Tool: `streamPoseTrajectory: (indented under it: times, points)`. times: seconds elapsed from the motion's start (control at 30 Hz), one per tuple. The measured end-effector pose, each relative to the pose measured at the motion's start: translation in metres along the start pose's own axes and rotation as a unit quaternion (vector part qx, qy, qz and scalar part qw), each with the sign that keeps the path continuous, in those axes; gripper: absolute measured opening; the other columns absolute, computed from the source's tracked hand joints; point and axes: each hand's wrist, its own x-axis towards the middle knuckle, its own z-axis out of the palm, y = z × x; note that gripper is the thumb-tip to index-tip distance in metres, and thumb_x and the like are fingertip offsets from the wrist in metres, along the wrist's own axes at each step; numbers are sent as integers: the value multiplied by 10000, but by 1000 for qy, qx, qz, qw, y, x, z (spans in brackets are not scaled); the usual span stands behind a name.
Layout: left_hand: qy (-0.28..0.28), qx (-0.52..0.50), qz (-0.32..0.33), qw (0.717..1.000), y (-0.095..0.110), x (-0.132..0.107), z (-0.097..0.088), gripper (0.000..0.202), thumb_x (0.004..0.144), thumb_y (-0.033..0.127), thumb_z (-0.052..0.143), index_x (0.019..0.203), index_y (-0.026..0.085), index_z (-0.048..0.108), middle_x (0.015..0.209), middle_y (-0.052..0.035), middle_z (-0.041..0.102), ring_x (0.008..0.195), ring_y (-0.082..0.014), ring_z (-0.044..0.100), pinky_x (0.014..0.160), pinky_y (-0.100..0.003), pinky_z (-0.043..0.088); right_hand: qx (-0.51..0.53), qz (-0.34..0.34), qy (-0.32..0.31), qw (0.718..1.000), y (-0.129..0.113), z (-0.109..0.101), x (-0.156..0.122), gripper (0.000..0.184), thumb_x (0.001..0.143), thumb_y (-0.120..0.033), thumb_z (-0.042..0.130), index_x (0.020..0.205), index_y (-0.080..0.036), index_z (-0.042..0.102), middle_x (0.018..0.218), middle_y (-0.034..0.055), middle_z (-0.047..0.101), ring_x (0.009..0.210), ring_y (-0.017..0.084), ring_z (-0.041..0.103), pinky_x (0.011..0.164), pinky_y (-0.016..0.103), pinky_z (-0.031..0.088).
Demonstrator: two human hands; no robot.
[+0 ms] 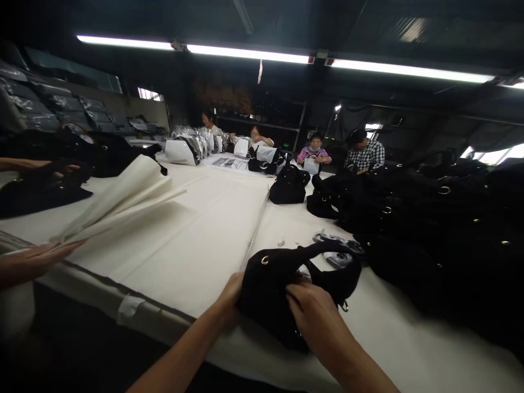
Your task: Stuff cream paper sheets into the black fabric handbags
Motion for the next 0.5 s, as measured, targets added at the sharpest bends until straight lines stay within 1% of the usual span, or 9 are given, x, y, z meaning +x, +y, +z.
streamPoseTrajectory:
  times: [0.07, 0.1, 0.13, 0.2, 0.27, 0.33, 0.4, 0.43, 0.5]
  points:
    - [0, -2, -3, 1000, -1, 4, 1, 330, 676, 368, 776, 595, 154, 538, 520, 46, 439, 504, -78, 342, 473, -219, 302, -75, -36, 118, 990, 6, -2, -1, 337, 951, -237, 412, 1134, -178, 689, 1218, 139, 641, 1168, 307, 577, 993, 467, 490]
    - [1, -2, -4, 1000, -1, 5, 1, 315, 679, 366, 773, 609, 148, 557, 529, 42, 455, 509, -80, 356, 478, -219, 309, -92, -41, 149, 984, 11, -2, 0, 376, 948, -226, 424, 1258, -166, 629, 1288, 147, 605, 1235, 313, 532, 1038, 489, 460]
    - [3, -2, -6, 1000, -1, 5, 2, 309, 686, 368, 767, 613, 146, 566, 531, 39, 462, 508, -82, 364, 477, -220, 309, -90, -38, 151, 984, 16, -2, 3, 436, 934, -207, 448, 1354, -160, 553, 1324, 149, 585, 1265, 311, 510, 1060, 498, 445]
    - [7, -2, -8, 1000, -2, 4, 4, 320, 702, 381, 753, 597, 149, 559, 521, 40, 453, 498, -83, 364, 468, -223, 299, -43, -12, 96, 994, 26, 1, 11, 554, 903, -187, 500, 1452, -180, 427, 1318, 128, 598, 1219, 289, 555, 1040, 482, 472]
    - [10, -3, -9, 1000, -2, 2, 4, 338, 710, 396, 748, 585, 153, 549, 517, 40, 445, 491, -83, 364, 463, -227, 296, 8, 29, 55, 998, 33, 5, 18, 561, 883, -201, 543, 1431, -201, 421, 1258, 101, 628, 1085, 264, 629, 962, 443, 527]
    - [12, -3, -10, 1000, -3, 1, 3, 343, 707, 405, 751, 588, 155, 548, 523, 39, 448, 495, -85, 372, 468, -229, 308, 11, 47, 72, 996, 35, 11, 24, 490, 873, -205, 560, 1354, -193, 470, 1238, 102, 609, 1037, 261, 639, 919, 422, 543]
    - [14, 0, -10, 1000, -5, 2, 2, 344, 692, 406, 759, 592, 153, 549, 527, 38, 448, 497, -84, 373, 471, -229, 315, -37, 40, 117, 992, 35, 14, 29, 470, 856, -174, 562, 1319, -167, 479, 1330, 144, 524, 1166, 304, 578, 967, 441, 512]
    - [15, 2, -10, 1000, -6, 3, 1, 346, 683, 406, 763, 589, 153, 547, 524, 40, 442, 494, -82, 368, 470, -228, 313, -65, 36, 121, 990, 34, 14, 32, 467, 849, -147, 553, 1310, -147, 481, 1372, 169, 480, 1240, 331, 523, 1004, 458, 481]
    - [21, 9, -6, 1000, -8, 5, 1, 354, 671, 415, 763, 581, 155, 538, 514, 47, 421, 485, -77, 351, 463, -227, 302, -99, 40, 76, 991, 31, 9, 39, 400, 819, -77, 526, 1217, -112, 539, 1353, 205, 481, 1243, 366, 506, 1001, 477, 455]
